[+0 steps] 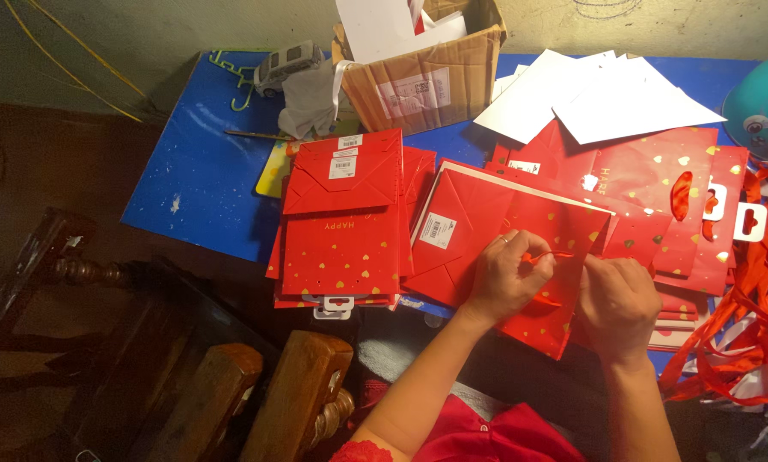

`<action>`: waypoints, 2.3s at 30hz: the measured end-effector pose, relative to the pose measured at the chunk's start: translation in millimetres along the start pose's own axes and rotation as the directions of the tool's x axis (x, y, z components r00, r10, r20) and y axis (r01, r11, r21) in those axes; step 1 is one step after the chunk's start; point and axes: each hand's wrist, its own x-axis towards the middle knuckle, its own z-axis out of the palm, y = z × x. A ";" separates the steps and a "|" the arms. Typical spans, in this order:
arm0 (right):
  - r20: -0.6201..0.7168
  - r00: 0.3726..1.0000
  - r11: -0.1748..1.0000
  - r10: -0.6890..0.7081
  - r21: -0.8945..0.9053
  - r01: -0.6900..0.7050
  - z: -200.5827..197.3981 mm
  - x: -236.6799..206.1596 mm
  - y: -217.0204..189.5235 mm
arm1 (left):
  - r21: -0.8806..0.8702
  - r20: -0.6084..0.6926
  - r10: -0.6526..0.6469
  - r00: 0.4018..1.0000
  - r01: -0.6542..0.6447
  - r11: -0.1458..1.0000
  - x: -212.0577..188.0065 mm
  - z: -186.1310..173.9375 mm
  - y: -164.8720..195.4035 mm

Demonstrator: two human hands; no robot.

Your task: The person ties red ribbons onto red envelopes with heart patterns. They pick up each envelope, thread a ribbon through a small hole, and tie a knot. Finished envelopes are placed on a stack on the table.

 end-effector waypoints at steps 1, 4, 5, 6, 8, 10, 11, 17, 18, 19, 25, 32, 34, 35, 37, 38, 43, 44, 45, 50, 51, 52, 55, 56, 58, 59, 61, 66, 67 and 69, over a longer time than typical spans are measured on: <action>-0.001 1.000 1.000 -0.001 0.002 0.001 0.2 -0.3 0.4 | 0.005 -0.002 0.005 1.000 -0.005 1.000 0.1 0.0 0.0; -0.010 1.000 1.000 0.008 -0.006 -0.008 1.1 -1.1 1.1 | 0.013 -0.004 0.011 1.000 -0.011 1.000 0.5 0.0 0.1; -0.010 1.000 1.000 0.008 -0.003 -0.008 1.3 -1.4 1.3 | 0.015 -0.004 0.011 1.000 -0.011 1.000 0.6 0.0 0.1; -0.010 1.000 1.000 0.008 0.000 -0.008 1.5 -1.5 1.4 | 0.019 -0.007 0.017 1.000 -0.017 1.000 0.7 0.0 0.2; -0.009 1.000 1.000 0.012 0.008 -0.011 1.8 -1.6 1.6 | 0.027 -0.013 0.030 0.999 -0.029 0.999 0.9 -0.2 0.2; -0.009 1.000 1.000 0.018 0.018 -0.017 2.0 -1.4 1.9 | 0.027 -0.018 0.036 0.999 -0.036 0.999 1.1 -0.4 0.3; -0.009 1.000 1.000 0.019 0.020 -0.019 2.2 -1.3 1.9 | 0.026 -0.020 0.040 0.999 -0.039 0.999 1.1 -0.5 0.4; -0.013 1.000 1.000 0.020 0.022 -0.019 2.9 -2.1 0.2 | 0.044 -0.023 0.041 0.999 -0.040 0.998 0.8 -1.2 0.9; -0.010 1.000 1.000 0.022 0.020 -0.021 2.8 -2.4 -0.1 | 0.045 -0.023 0.041 0.999 -0.040 0.998 0.7 -1.3 1.1; -0.007 1.000 1.000 0.023 0.019 -0.023 2.7 -2.4 -0.2 | 0.046 -0.024 0.042 0.999 -0.041 0.998 0.6 -1.4 1.3; -0.007 1.000 0.999 0.030 0.033 -0.030 3.3 -3.2 -0.2 | 0.050 -0.020 0.039 0.999 -0.038 0.998 0.1 -1.9 3.1; 0.002 1.000 0.999 0.026 0.023 -0.026 1.0 0.6 -2.9 | 0.061 -0.020 0.036 0.999 -0.035 0.998 1.3 -4.0 5.8; 0.009 0.999 0.999 0.031 0.021 -0.031 -0.2 2.3 -4.0 | 0.068 -0.021 0.032 0.999 -0.031 0.997 2.1 -4.8 6.6; 0.007 0.999 0.999 0.032 0.025 -0.032 -0.6 2.9 -4.6 | 0.071 -0.020 0.028 0.999 -0.027 0.997 2.6 -5.2 7.0; 0.004 0.999 0.999 0.034 0.033 -0.034 -1.0 4.2 -5.4 | 0.073 -0.018 0.038 0.999 -0.036 0.997 3.5 -6.0 7.8; 0.006 0.999 0.999 0.039 0.033 -0.039 -1.2 4.4 -5.6 | 0.074 -0.017 0.042 0.999 -0.041 0.996 3.9 -6.3 8.2; 0.007 0.999 0.998 0.048 0.042 -0.048 -2.0 5.2 -5.3 | 0.054 -0.005 0.032 0.999 -0.032 0.998 5.9 -7.5 10.4; 0.008 0.999 0.998 0.048 0.039 -0.048 -2.1 5.4 -5.1 | 0.055 -0.002 0.029 1.000 -0.029 0.998 6.2 -7.7 10.8; 0.010 0.999 0.998 0.047 0.036 -0.048 -2.2 5.7 -4.8 | 0.050 -0.003 0.032 0.999 -0.032 0.998 6.6 -7.8 11.1; 0.006 0.999 0.999 0.037 0.032 -0.037 -1.7 7.2 -4.1 | 0.062 -0.013 0.057 0.998 -0.056 0.997 7.8 -8.7 12.4; 0.006 0.999 0.998 0.041 0.038 -0.041 -1.8 7.2 -4.4 | 0.060 -0.011 0.053 0.999 -0.052 0.997 7.9 -8.9 12.6; 0.007 0.999 0.998 0.045 0.044 -0.046 -2.0 7.1 -4.7 | 0.058 -0.010 0.050 0.999 -0.049 0.997 8.0 -9.0 12.7; 0.008 0.999 0.998 0.044 0.035 -0.045 -2.6 7.4 -5.7 | 0.038 -0.005 0.040 0.999 -0.040 0.998 8.0 -9.5 12.9; 0.009 0.999 0.998 0.044 0.038 -0.044 -3.0 7.6 -6.0 | 0.029 -0.003 0.037 0.999 -0.037 0.999 7.9 -9.6 12.9; 0.011 0.999 0.998 0.044 0.045 -0.044 -3.3 8.0 -6.3 | 0.028 -0.006 0.047 0.999 -0.047 0.998 7.6 -9.8 12.8; 0.010 0.999 0.998 0.042 0.045 -0.042 -3.3 8.2 -6.4 | 0.028 -0.008 0.053 0.999 -0.053 0.998 7.4 -9.8 12.8; 0.009 0.999 0.998 0.038 0.045 -0.038 -3.0 7.9 -6.7 | 0.043 -0.006 0.049 0.999 -0.048 0.998 7.0 -9.8 12.6; 0.014 0.999 0.998 0.050 0.040 -0.051 -2.6 5.9 -5.7 | 0.050 -0.008 0.043 0.999 -0.042 0.998 5.7 -9.4 12.0; 0.012 0.999 0.998 0.053 0.041 -0.054 -2.5 5.4 -5.6 | 0.056 -0.010 0.049 0.999 -0.049 0.997 5.5 -9.3 11.9; 0.019 0.998 0.997 0.055 0.043 -0.056 -2.6 4.8 -5.0 | 0.063 -0.012 0.054 0.998 -0.053 0.997 5.0 -9.2 11.6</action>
